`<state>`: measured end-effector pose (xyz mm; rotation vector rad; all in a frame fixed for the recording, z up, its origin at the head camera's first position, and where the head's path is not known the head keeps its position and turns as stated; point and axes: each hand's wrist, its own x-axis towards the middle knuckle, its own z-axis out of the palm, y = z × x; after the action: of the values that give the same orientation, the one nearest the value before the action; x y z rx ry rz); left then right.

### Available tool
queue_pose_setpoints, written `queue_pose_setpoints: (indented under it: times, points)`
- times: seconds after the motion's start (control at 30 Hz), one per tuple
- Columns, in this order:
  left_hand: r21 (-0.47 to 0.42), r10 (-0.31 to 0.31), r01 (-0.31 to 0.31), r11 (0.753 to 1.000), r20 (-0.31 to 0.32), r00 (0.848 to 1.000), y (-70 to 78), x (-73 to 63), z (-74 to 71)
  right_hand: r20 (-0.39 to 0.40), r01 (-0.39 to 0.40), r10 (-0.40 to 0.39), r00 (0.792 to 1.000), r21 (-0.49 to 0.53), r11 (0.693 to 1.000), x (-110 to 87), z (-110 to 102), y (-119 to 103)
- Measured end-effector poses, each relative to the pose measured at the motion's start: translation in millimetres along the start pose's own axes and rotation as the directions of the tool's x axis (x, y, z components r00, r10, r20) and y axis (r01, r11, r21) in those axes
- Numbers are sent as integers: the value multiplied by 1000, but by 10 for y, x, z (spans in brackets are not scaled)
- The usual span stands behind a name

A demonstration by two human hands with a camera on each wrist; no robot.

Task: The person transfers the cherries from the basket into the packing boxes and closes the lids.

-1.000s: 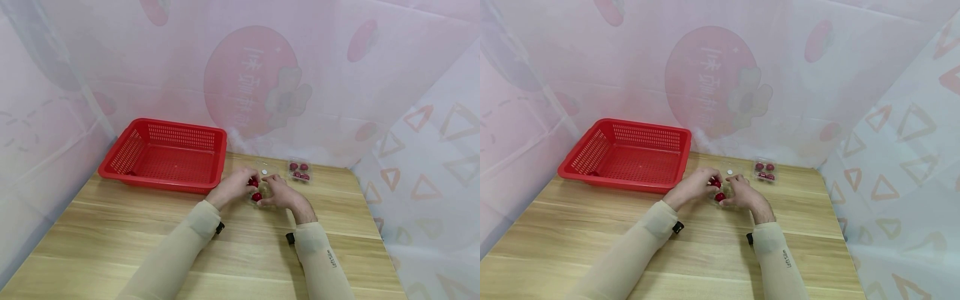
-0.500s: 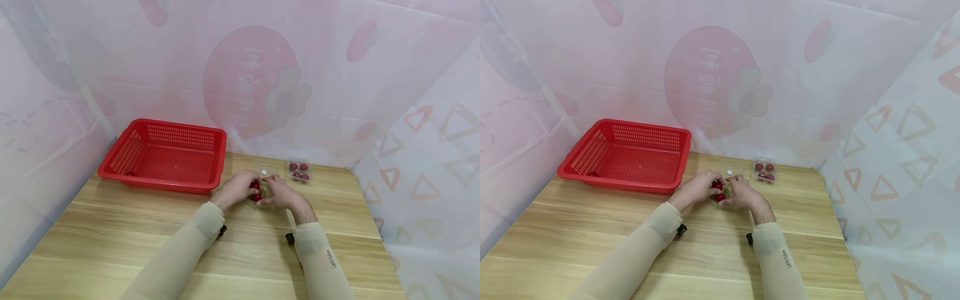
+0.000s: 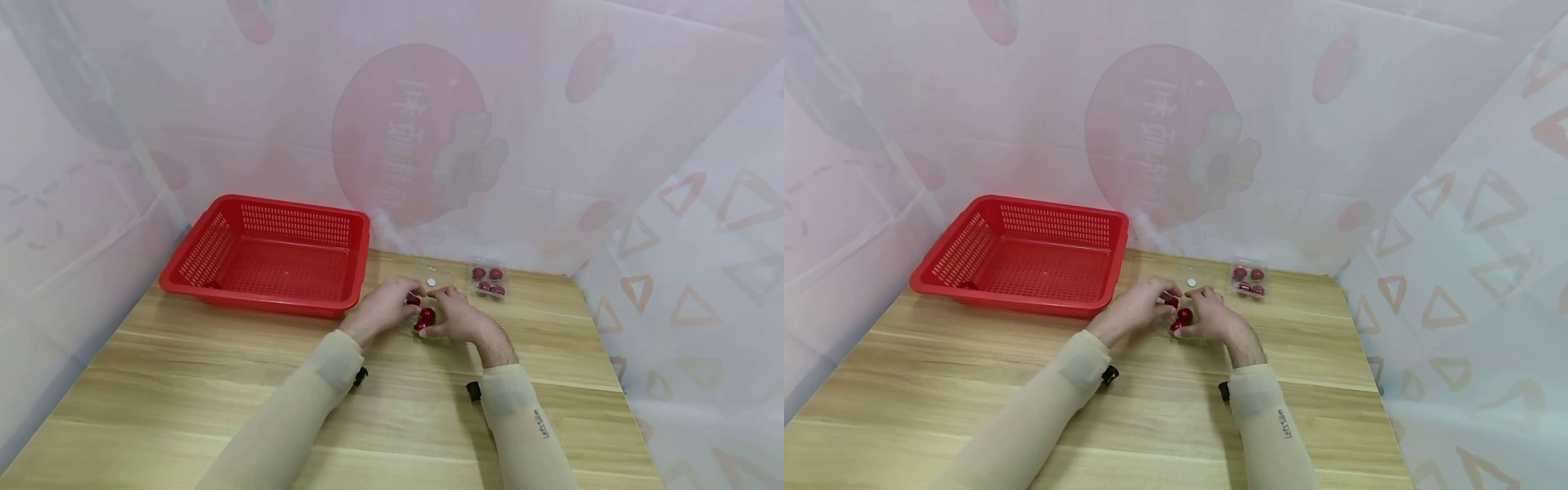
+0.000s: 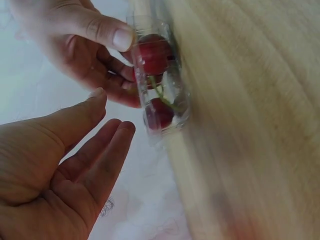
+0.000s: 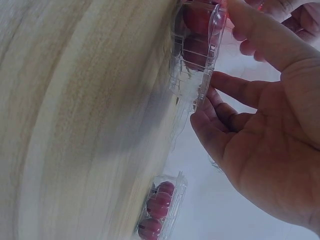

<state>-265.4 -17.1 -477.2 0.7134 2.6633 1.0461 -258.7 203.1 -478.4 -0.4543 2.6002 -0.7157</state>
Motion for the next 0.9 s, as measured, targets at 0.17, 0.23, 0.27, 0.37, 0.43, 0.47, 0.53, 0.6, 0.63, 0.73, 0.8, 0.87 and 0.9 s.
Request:
queue_pose_setpoints:
  times: [0.17, 0.23, 0.27, 0.37, 0.43, 0.47, 0.53, 0.6, 0.63, 0.73, 0.8, 0.87, 0.9]
  points:
    - [29, -4, 4, 1000, -3, 1000, 68, -68, -112, 5, -17, 17, 1000, 4, 1000, -11, 5, -18]
    - [33, -1, 2, 999, -11, 1000, 81, -102, -173, 6, -17, 17, 1000, 4, 1000, -11, 5, -19]
    - [40, 4, -3, 999, -19, 1000, 88, -120, -207, 5, -15, 15, 1000, 1, 1000, -12, 6, -19]
    - [79, 27, -23, 997, -53, 998, 79, -164, -316, 3, -15, 15, 1000, -3, 1000, -11, 6, -19]
    - [111, 39, -31, 993, -73, 997, 71, -196, -394, 2, -15, 15, 1000, -6, 1000, -9, 7, -19]
    - [123, 43, -32, 992, -82, 996, 65, -211, -434, 1, -15, 15, 1000, -7, 1000, -9, 7, -18]
    - [144, 44, -30, 989, -95, 995, 45, -243, -508, 0, -16, 16, 1000, -7, 1000, -7, 6, -15]
    - [144, 36, -21, 989, -105, 994, 26, -273, -581, -1, -17, 17, 1000, -3, 1000, -6, 6, -13]
    - [141, 31, -15, 990, -111, 993, 15, -291, -617, -1, -15, 15, 1000, -5, 1000, -6, 4, -12]
    - [127, 19, -3, 992, -126, 992, -23, -341, -717, -2, -14, 14, 1000, -5, 1000, -3, 4, -10]
    - [118, 9, 7, 993, -136, 991, -50, -376, -781, -1, -15, 15, 1000, 0, 1000, -2, 6, -11]
    - [117, 6, 12, 993, -145, 989, -82, -408, -839, 0, -15, 15, 1000, 2, 1000, -3, 9, -11]
    - [121, 4, 14, 993, -149, 989, -98, -425, -867, -1, -12, 12, 1000, -5, 1000, 1, 10, -10]
